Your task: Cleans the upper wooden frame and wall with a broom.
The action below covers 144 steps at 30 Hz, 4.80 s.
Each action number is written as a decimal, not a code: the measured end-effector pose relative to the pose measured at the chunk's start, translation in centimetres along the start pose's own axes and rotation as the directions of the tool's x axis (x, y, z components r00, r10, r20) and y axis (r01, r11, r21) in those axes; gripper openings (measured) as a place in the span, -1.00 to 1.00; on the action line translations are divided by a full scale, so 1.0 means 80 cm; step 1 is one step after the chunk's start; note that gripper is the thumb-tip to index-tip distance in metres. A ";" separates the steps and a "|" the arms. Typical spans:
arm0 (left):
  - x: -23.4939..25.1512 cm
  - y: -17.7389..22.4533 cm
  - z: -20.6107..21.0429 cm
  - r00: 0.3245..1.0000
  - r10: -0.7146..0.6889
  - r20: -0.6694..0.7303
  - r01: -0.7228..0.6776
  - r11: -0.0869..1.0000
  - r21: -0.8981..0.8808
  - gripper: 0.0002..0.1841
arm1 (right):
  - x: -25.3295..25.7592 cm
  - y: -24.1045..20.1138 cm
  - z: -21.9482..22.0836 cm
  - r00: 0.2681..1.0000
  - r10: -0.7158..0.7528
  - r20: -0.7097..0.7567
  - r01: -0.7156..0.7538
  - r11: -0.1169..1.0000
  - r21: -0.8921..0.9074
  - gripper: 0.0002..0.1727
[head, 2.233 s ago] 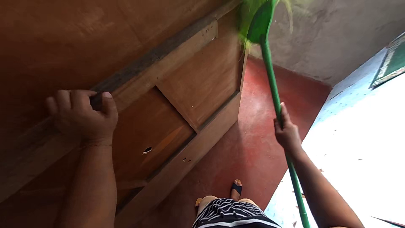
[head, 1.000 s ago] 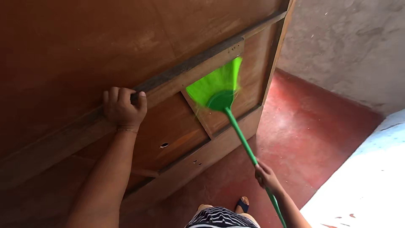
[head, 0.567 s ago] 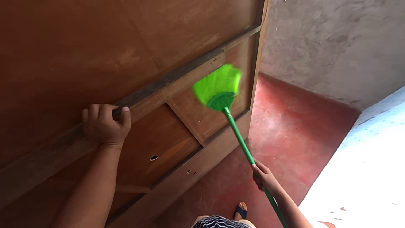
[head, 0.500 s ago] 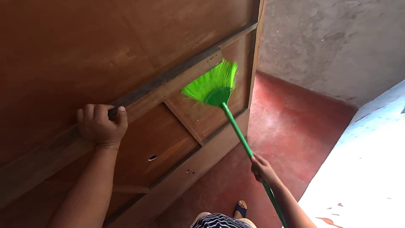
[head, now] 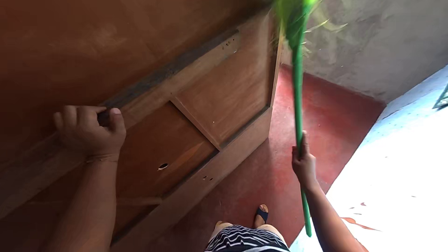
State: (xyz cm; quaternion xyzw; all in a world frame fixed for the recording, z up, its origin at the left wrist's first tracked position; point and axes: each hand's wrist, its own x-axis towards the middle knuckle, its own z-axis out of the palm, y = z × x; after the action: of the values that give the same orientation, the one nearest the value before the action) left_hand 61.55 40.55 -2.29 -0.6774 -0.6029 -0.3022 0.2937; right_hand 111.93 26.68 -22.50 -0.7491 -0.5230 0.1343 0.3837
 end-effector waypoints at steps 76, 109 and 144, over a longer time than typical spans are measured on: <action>-0.003 -0.003 0.002 0.999 0.052 -0.016 -0.052 0.999 -0.006 -0.39 | -0.125 -0.096 -0.140 0.899 0.099 0.426 -0.423 0.443 0.790 -0.46; -0.046 0.139 0.033 0.820 0.462 0.338 -0.034 0.628 -0.778 -0.49 | -0.291 -0.153 0.010 0.689 0.678 0.256 -0.620 0.368 0.693 -0.53; 0.048 0.538 0.270 0.754 -0.578 0.311 0.448 0.107 -0.888 -0.32 | 0.013 0.187 -0.151 0.440 0.676 0.591 -0.895 0.280 0.346 -0.71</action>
State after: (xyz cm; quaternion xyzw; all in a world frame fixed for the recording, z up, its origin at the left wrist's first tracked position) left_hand 105.88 55.09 -14.73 -0.4448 -0.4921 -0.7089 -0.2395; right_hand 129.83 19.99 -24.92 -0.7004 -0.0530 0.5945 0.3914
